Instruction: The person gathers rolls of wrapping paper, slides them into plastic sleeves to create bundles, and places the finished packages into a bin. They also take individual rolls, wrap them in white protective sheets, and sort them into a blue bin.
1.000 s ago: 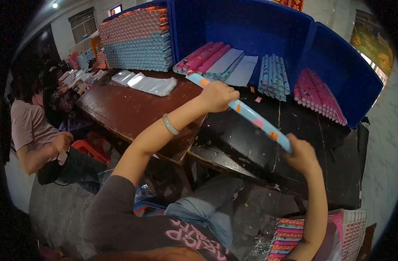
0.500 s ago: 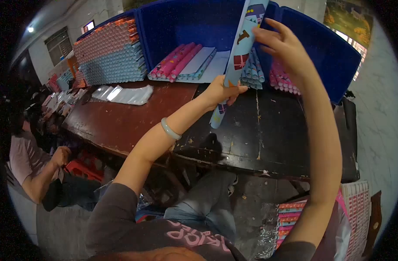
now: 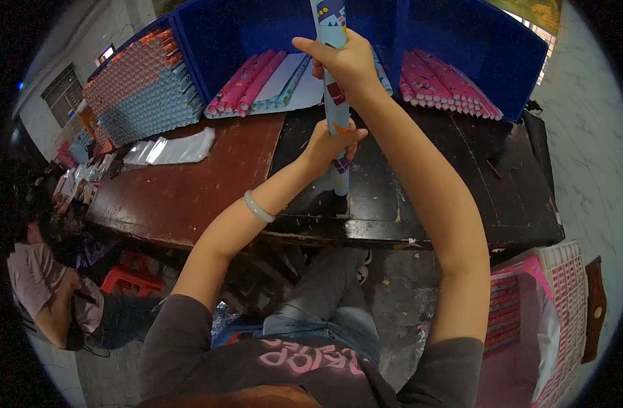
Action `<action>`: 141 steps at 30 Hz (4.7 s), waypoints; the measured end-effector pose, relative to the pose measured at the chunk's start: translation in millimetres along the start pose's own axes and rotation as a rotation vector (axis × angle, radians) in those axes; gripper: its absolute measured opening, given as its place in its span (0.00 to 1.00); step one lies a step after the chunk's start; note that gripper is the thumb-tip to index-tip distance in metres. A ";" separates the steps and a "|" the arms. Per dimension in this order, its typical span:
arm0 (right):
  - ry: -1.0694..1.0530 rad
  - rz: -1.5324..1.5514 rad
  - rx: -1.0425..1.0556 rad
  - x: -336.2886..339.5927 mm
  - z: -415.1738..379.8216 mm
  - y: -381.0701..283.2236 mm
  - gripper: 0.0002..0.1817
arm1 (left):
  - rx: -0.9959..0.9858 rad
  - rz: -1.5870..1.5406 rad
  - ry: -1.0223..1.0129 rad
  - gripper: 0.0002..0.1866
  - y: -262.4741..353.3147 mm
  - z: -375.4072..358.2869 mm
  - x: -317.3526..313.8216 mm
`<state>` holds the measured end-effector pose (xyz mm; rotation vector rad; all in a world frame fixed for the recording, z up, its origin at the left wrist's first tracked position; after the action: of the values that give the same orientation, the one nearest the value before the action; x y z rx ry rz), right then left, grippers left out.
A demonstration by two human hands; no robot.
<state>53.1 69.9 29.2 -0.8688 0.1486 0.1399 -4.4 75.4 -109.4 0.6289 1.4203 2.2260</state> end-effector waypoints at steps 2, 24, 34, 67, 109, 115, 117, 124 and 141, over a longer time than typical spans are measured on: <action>-0.025 -0.045 0.028 -1.1 -5.2 -0.9 0.17 | -0.020 0.036 0.031 0.12 -6.7 -2.2 -1.5; 0.073 0.005 -0.076 -1.2 -31.0 3.1 0.12 | 0.006 0.135 0.107 0.12 -7.8 -18.6 -11.4; 0.061 -0.021 -0.063 1.3 -29.2 -17.9 0.13 | -0.036 0.212 0.160 0.11 -9.7 -21.3 -15.9; -0.380 -1.231 0.739 -21.3 50.0 -230.6 0.37 | -0.345 0.393 0.196 0.13 14.8 -10.3 10.4; -0.690 -0.779 -0.125 48.0 -139.3 132.6 0.22 | -0.375 1.262 -0.066 0.20 -54.7 -95.9 110.8; -0.707 -0.759 -0.210 28.2 -141.9 132.2 0.22 | -0.407 1.186 -0.130 0.21 -52.5 -96.4 92.4; -0.674 -0.741 -0.121 26.6 -143.4 129.0 0.21 | -0.415 1.161 -0.124 0.22 -57.7 -98.7 96.3; -0.812 -0.663 -0.421 6.2 -71.8 127.3 0.16 | -0.411 1.037 -0.102 0.19 -63.6 -96.6 98.5; -0.389 -0.937 0.181 -131.7 79.8 311.7 0.19 | -0.513 1.128 -0.028 0.12 -65.8 -113.7 99.0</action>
<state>-127.1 321.8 -128.7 -0.6438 -0.6029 -0.5723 -143.2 75.2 -197.7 1.4866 0.3634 3.1737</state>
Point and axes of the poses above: each hand's wrist, its own z-axis towards the middle knuckle, its own x-axis out of the back of the hand, y = z × x, the point moved 5 cm from there along z, towards the middle knuckle, and after that the axes turned 14 degrees about z, right-handed, at the moved point
